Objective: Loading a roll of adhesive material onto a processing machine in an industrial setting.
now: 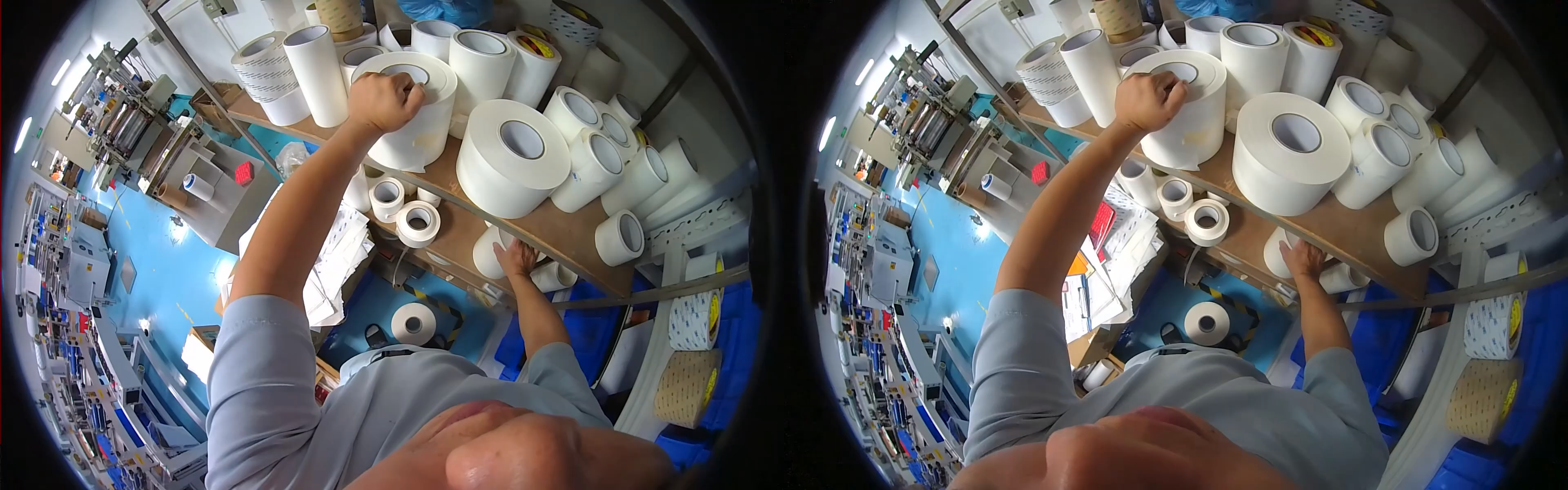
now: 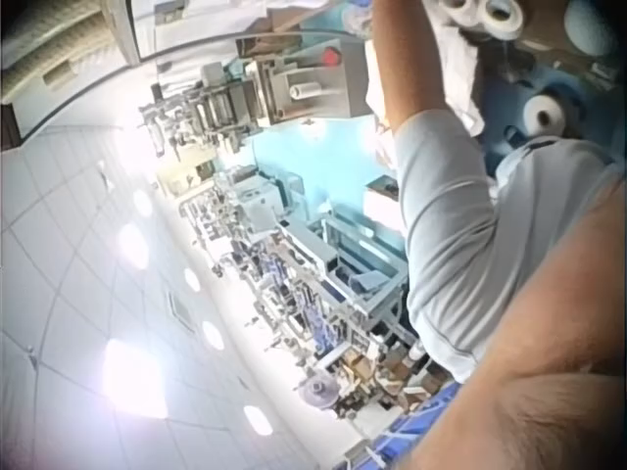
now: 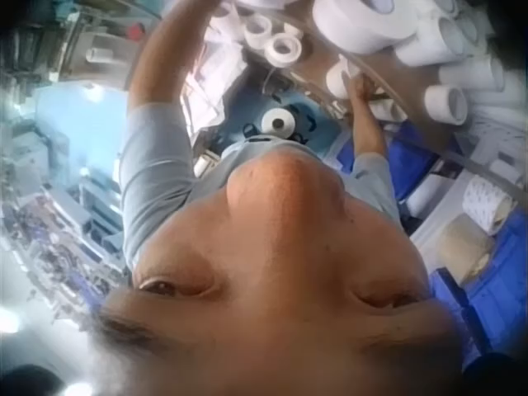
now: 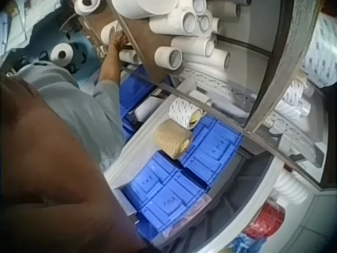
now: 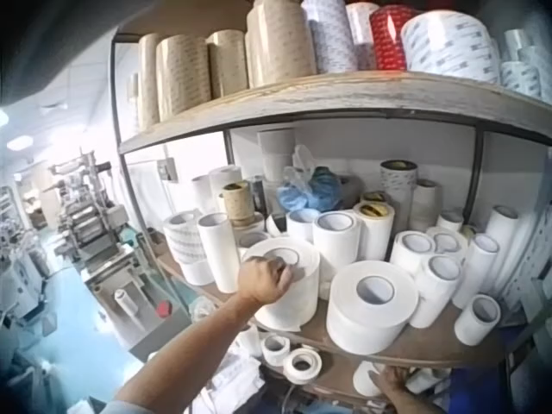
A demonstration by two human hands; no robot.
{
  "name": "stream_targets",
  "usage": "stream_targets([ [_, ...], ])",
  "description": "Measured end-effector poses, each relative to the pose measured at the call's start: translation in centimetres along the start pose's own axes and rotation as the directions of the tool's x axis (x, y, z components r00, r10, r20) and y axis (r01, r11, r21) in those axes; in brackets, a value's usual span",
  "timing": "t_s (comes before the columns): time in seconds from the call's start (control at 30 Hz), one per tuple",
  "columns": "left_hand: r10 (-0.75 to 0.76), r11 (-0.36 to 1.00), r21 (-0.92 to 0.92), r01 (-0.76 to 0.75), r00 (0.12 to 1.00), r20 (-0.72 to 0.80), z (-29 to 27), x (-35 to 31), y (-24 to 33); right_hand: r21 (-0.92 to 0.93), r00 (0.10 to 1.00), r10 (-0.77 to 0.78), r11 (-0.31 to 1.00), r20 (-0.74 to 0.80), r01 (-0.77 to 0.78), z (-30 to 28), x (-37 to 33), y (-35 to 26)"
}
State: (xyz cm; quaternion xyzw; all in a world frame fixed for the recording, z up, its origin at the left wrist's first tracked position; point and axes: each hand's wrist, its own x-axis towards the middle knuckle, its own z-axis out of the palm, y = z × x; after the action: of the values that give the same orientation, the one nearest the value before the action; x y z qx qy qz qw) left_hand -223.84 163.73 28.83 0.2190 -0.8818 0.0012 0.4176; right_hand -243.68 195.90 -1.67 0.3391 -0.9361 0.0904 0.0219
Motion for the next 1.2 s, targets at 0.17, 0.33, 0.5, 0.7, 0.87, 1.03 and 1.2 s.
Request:
stream_targets([
  [0.17,0.002,1.0,-0.007,-0.003,1.0,-0.026,-0.1,-0.1,-0.1,0.006,1.0,0.006,1.0,0.024,-0.006,-0.6,-0.2,-0.6],
  [0.33,0.018,0.999,-0.03,-0.019,0.999,-0.034,0.2,0.2,0.0,-0.028,0.999,-0.017,0.999,-0.049,0.016,0.4,-0.2,0.2],
  [0.5,0.007,1.0,-0.001,-0.007,1.0,-0.023,0.1,-0.1,-0.4,0.045,1.0,-0.02,0.999,-0.005,0.02,-1.1,-0.2,-0.6],
  [0.7,0.001,1.0,-0.014,-0.001,1.0,-0.02,0.1,0.1,0.1,0.091,0.994,0.036,0.995,0.107,-0.046,-2.6,-0.4,-0.9],
  [0.87,0.018,1.0,-0.025,-0.019,1.0,-0.018,-0.1,0.3,0.5,0.078,0.998,0.016,0.997,0.067,-0.022,-2.2,-0.5,-0.5],
  [1.03,0.044,0.999,0.002,-0.044,0.999,-0.023,-0.1,0.2,0.2,0.08,0.997,0.003,0.997,0.079,-0.009,-2.5,-0.4,-0.8],
  [1.2,0.029,1.0,0.007,-0.029,1.0,-0.003,-0.1,0.2,0.3,0.089,1.0,-0.004,0.996,-0.023,0.006,-2.4,-0.4,-0.7],
])
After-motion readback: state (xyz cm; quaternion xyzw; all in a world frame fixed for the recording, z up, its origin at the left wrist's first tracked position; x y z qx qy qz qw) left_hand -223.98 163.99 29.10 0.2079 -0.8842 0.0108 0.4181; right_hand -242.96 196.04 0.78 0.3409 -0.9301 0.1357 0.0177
